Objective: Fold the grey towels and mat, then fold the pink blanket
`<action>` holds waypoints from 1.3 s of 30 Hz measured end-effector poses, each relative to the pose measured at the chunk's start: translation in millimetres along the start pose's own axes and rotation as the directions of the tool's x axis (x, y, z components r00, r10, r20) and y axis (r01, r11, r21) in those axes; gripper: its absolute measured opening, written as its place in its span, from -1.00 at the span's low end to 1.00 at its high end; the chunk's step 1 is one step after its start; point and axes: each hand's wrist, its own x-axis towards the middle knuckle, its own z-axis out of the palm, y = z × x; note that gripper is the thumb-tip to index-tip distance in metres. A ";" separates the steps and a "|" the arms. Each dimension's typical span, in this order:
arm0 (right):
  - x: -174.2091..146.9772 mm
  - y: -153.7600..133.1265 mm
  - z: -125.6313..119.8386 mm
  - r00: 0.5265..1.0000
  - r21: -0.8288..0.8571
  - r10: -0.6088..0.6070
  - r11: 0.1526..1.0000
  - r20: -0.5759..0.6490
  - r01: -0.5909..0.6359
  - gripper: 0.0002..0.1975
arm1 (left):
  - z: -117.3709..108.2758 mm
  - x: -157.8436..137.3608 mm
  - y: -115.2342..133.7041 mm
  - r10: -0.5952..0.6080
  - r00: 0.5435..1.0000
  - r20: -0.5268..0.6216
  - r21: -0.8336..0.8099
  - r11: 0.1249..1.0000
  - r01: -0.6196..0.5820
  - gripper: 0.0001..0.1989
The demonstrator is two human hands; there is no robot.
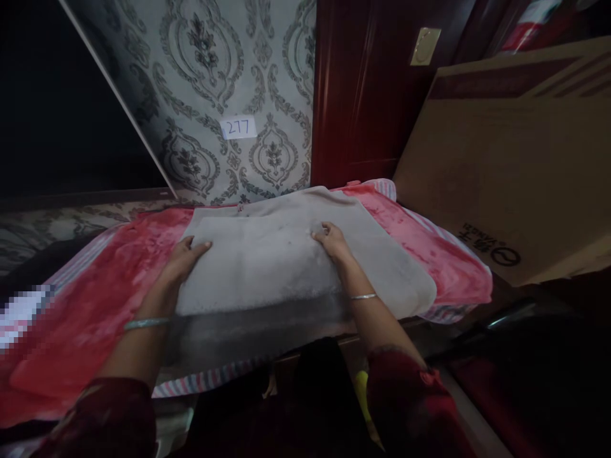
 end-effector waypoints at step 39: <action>-97.0 4.9 60.0 0.952 -0.756 -0.194 0.580 0.235 0.305 -0.45 | 57.2 -103.3 -10.5 0.141 0.907 0.396 0.720 0.565 -0.402 -0.33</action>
